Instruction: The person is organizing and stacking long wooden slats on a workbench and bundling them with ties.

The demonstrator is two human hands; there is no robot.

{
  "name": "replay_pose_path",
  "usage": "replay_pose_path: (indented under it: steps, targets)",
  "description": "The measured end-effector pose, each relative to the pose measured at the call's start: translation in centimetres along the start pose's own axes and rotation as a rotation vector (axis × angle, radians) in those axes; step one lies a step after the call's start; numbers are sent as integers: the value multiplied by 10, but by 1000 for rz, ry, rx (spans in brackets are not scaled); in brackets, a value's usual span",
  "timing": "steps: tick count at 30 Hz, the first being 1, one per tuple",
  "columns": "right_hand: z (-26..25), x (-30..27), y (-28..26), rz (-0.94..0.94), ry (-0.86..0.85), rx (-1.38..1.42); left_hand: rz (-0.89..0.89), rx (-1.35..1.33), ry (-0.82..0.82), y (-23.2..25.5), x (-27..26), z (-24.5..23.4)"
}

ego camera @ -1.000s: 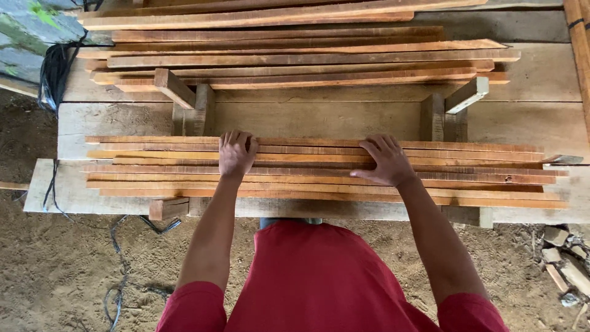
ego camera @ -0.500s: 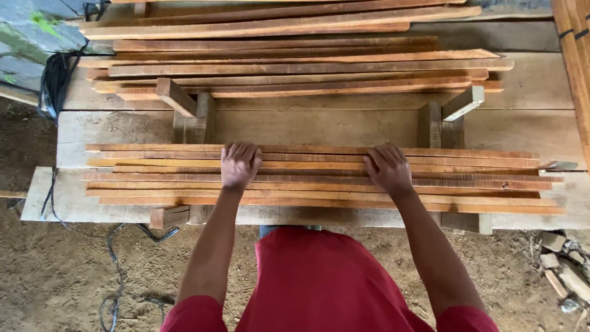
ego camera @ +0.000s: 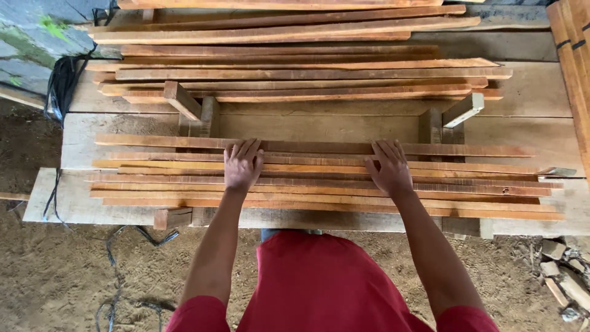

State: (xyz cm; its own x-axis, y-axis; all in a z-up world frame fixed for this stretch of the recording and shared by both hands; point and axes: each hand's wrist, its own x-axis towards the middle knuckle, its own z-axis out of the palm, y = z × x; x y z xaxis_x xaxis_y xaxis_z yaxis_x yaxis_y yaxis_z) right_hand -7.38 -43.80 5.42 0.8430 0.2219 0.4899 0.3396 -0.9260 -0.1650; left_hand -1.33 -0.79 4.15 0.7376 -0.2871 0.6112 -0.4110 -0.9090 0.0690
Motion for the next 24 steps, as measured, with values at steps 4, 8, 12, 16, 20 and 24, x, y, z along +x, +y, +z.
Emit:
replay_pose_path:
  steps: [4, 8, 12, 16, 20, 24]
  targets:
    - [18, -2, 16, 165, -125, 44, -114, -39, -110, -8, -7, 19]
    - [26, 14, 40, 302, -477, 69, -107, -3, -255, -26, -4, 40]
    - [-4, 36, 26, 244, -666, -97, -120, -28, -523, -36, 16, 39]
    - [36, 14, 48, -97, -247, -198, 34, 24, -321, -47, 5, 42]
    - [74, 5, 82, -128, -107, -98, 62, 129, -63, -67, -12, 101]
    - [89, 6, 76, -36, 98, -161, -30, 142, -50, -51, -1, 69]
